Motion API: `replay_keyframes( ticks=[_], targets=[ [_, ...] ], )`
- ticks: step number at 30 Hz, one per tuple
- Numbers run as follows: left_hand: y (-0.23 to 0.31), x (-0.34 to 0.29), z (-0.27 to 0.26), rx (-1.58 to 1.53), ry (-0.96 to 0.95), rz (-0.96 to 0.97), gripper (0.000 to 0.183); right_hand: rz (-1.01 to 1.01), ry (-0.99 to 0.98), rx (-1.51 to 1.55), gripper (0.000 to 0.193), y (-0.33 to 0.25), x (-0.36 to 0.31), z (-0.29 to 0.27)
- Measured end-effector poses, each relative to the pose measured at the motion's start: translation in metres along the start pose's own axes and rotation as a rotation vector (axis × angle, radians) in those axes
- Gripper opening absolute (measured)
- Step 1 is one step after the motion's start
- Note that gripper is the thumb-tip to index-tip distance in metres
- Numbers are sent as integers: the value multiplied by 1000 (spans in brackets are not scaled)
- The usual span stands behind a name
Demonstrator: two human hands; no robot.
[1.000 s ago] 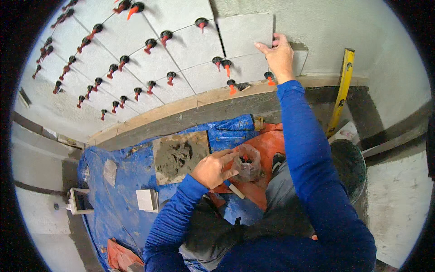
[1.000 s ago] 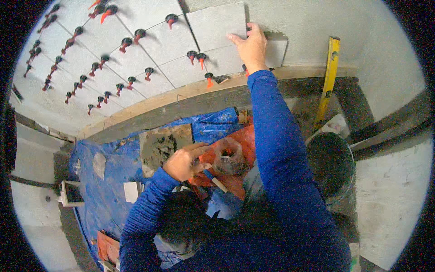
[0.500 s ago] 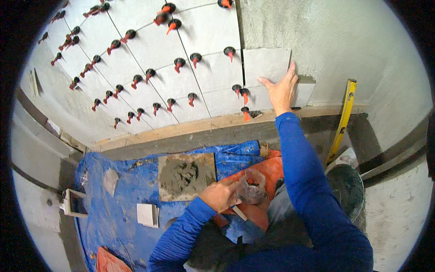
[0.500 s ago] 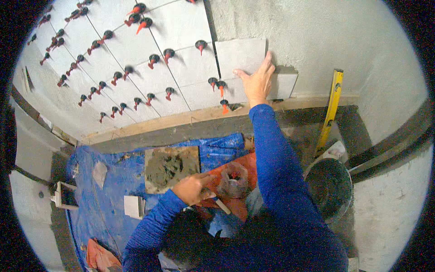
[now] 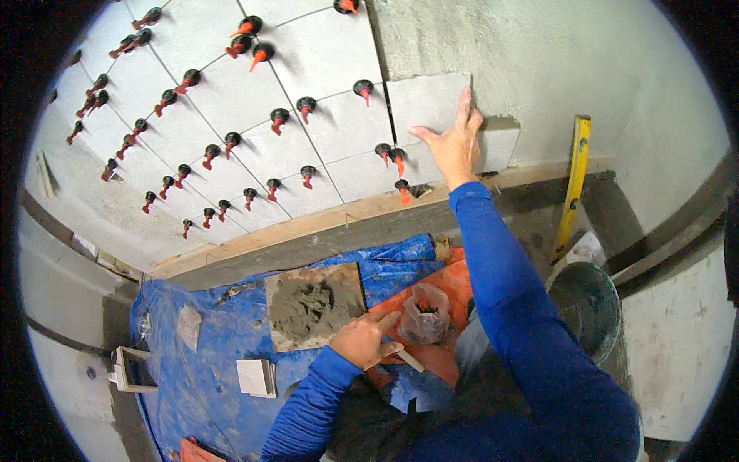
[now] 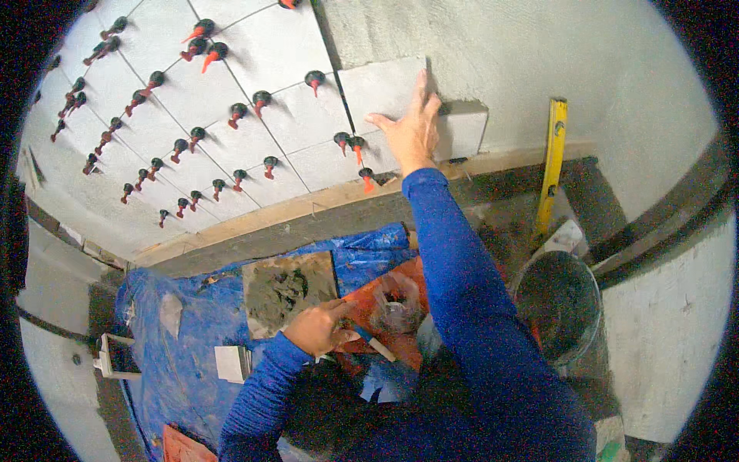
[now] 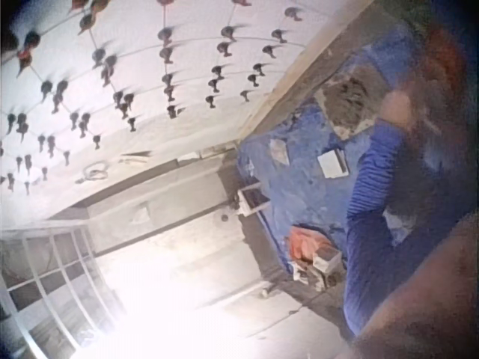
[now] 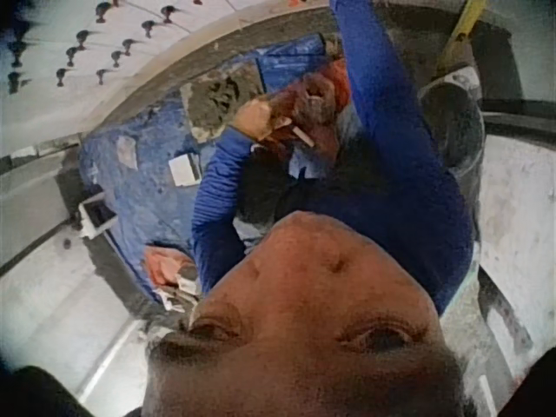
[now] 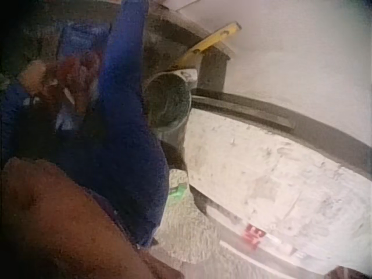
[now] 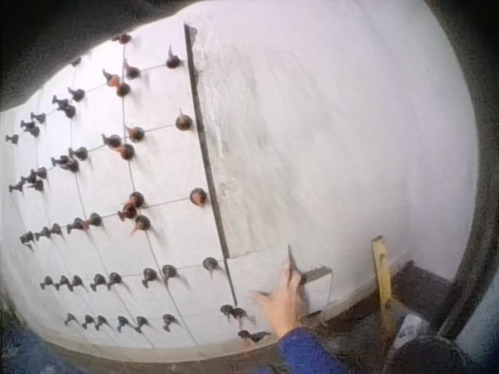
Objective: The person applies cement to a tile using a trowel and places it on a wall with tile leveling clips. They scrape excess cement from the floor, mix cement in a bucket, and continue applying tiles with spacers.
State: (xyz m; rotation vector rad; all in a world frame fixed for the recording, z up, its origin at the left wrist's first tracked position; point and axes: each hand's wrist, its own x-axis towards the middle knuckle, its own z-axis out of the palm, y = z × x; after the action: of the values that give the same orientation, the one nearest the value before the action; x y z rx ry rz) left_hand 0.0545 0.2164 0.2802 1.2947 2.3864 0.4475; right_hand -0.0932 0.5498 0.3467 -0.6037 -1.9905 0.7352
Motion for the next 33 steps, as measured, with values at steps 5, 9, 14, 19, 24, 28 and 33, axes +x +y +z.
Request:
replay_keyframes(
  ticks=[5,9,14,19,24,28,33],
  targets=[
    [2,-3,-8,-67,4,23,68,-78,79,28,116,10,5,-3],
    [2,-6,-12,-96,11,12,68,-132,81,36,108,27,10,-7],
    [3,-7,-15,-87,65,52,66,-103,45,6,121,34,2,-5],
    [8,-3,-17,-94,31,24,62,-70,46,-8,131,25,-6,2],
    [12,-2,-19,-83,45,28,60,-39,40,-18,132,19,-6,7],
    [11,-2,-19,-74,30,26,61,-71,85,-2,135,18,-6,12],
    [10,0,-16,-84,11,46,62,-60,94,28,134,18,-5,16]
  ],
)
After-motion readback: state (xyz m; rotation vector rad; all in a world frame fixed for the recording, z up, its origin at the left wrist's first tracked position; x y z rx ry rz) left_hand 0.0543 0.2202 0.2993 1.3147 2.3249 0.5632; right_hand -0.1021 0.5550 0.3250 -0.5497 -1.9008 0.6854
